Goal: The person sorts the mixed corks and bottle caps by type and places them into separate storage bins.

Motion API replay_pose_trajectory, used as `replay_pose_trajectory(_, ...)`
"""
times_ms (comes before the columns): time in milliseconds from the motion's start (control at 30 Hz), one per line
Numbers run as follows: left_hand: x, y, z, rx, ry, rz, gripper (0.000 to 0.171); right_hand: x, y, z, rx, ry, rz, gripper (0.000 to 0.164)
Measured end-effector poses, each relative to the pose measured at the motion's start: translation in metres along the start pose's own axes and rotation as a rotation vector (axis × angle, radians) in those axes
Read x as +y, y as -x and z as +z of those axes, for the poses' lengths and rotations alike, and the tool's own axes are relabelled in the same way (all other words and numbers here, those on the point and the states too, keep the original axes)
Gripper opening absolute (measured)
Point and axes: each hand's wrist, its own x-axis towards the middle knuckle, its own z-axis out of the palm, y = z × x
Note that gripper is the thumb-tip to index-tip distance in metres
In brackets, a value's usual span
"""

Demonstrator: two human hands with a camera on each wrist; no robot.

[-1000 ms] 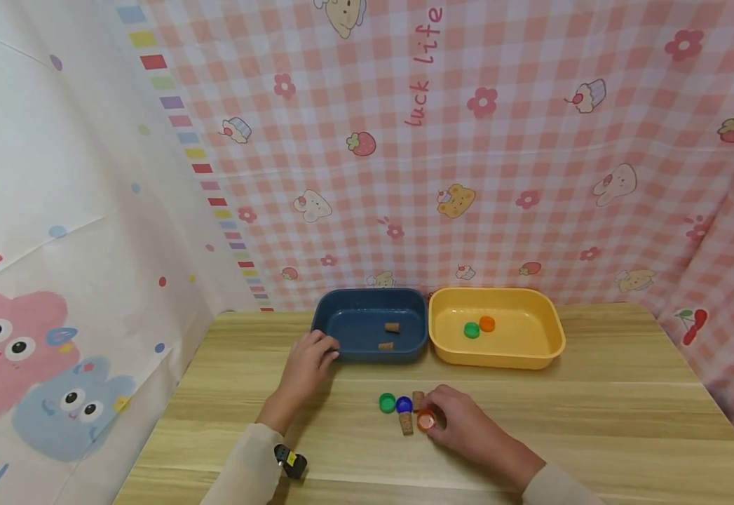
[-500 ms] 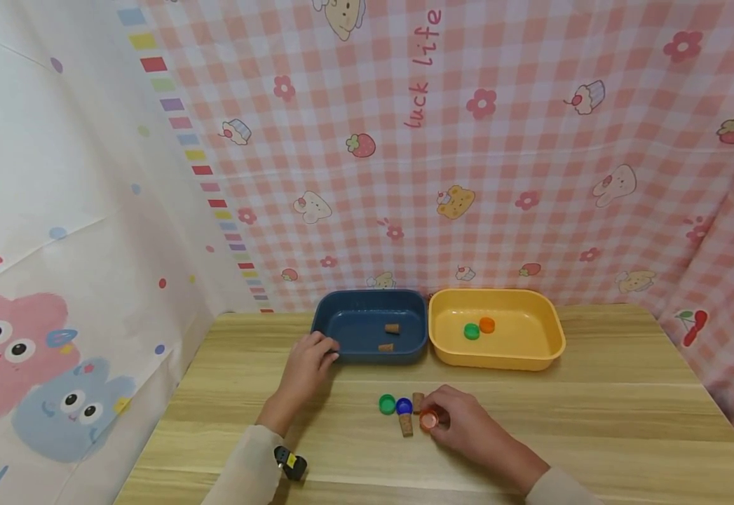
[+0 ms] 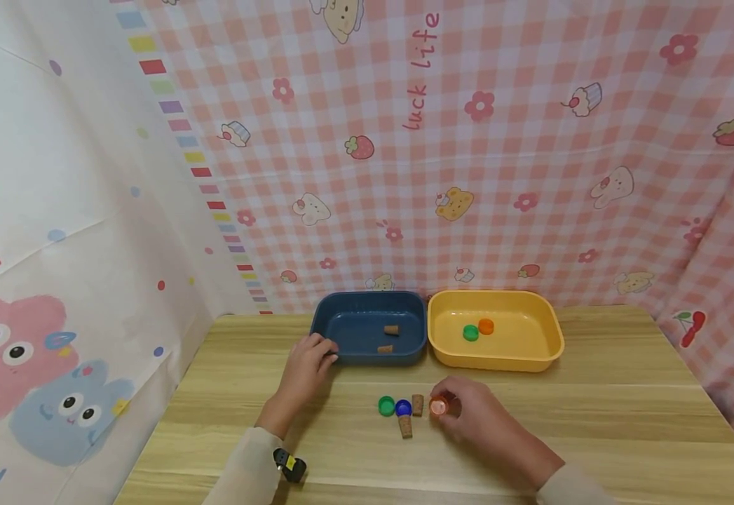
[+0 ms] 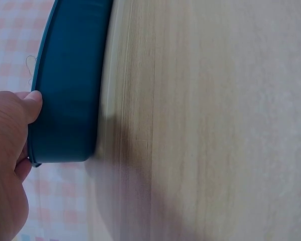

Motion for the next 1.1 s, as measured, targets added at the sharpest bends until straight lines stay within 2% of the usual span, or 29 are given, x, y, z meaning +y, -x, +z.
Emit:
replay_pose_trajectory(200,0.001,0.000,-0.001,-0.015,-0.003,-0.015,0.005,-0.003,0.000,-0.013,0.012,-0.038,0.031,0.033)
replay_pose_trajectory(767,0.003,-0.001,-0.005,-0.040,0.007,-0.026,0.004,-0.009,-0.010,-0.053,0.106,0.049,0.015,0.034)
replay_pose_trajectory(1100,0.002,0.000,-0.004,-0.028,-0.007,-0.010,0.005,-0.001,-0.018,-0.070,0.185,0.149,-0.053,0.034)
